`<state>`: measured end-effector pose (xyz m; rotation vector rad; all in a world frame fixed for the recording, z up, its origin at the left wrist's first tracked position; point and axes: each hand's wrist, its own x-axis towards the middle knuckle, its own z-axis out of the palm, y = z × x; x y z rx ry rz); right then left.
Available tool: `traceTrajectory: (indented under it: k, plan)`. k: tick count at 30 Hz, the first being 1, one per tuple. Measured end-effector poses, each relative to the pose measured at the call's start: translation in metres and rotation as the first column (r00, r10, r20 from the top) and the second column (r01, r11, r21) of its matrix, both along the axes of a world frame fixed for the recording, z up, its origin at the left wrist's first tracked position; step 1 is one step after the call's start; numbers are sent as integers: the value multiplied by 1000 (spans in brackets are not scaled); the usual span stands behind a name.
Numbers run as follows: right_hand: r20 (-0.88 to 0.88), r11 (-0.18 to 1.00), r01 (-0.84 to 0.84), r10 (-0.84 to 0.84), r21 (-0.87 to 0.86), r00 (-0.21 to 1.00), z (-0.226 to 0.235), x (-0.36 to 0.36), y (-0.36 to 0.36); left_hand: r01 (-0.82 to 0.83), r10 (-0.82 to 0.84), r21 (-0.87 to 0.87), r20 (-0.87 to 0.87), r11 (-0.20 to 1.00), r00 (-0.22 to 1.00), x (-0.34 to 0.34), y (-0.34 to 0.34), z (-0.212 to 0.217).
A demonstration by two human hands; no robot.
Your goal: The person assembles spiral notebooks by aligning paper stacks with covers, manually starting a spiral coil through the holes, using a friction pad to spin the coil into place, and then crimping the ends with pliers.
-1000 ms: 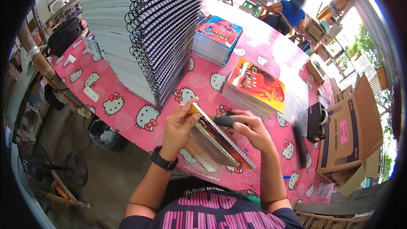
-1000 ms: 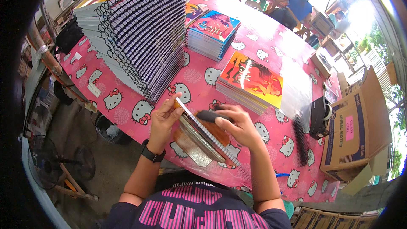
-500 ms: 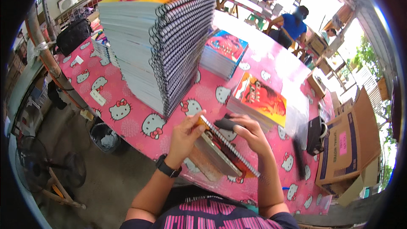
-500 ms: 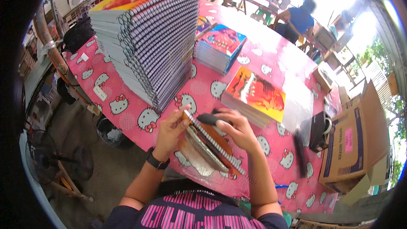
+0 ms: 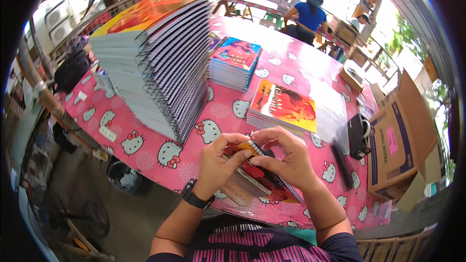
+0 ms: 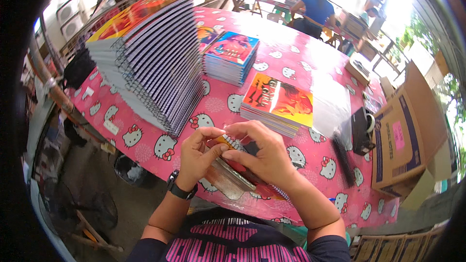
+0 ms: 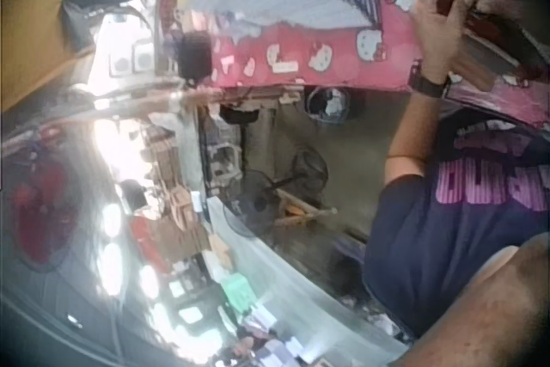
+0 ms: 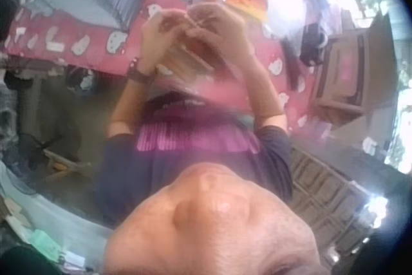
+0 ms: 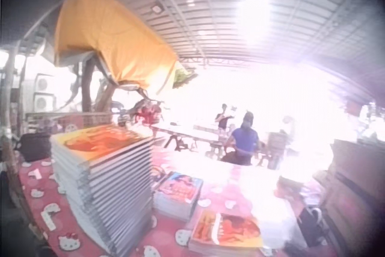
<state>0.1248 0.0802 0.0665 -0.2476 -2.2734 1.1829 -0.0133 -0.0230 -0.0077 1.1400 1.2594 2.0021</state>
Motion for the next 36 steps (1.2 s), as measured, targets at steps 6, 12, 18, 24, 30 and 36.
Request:
traceTrajectory:
  k: [6, 12, 18, 24, 30, 36]
  plan:
    - [-54, 991, 111, -107, 78, 993, 5, 10, -10, -3, 10, 67, -111, 998, 994, 21, -1, 13]
    - [-63, 940, 102, -86, 325, 994, 16, 15, -12, 23, -13, 129, -83, 991, 996, 27, -6, 14]
    - [-80, 898, 98, -70, 428, 994, 19, 13, -13, -23, 24, 18, -104, 1000, 994, 25, -2, 23]
    - [-422, 985, 164, -168, -46, 891, 78, 14, -12, -425, 470, 279, -120, 861, 874, -4, -12, 31]
    - [-846, 991, -84, -44, -105, 532, 181, -71, 35, -179, 196, 349, -16, 920, 980, -33, -71, 112]
    - [-746, 951, -51, 273, 306, 607, 269, -134, 19, -515, 869, 710, -467, 481, 167, -100, -111, 271]
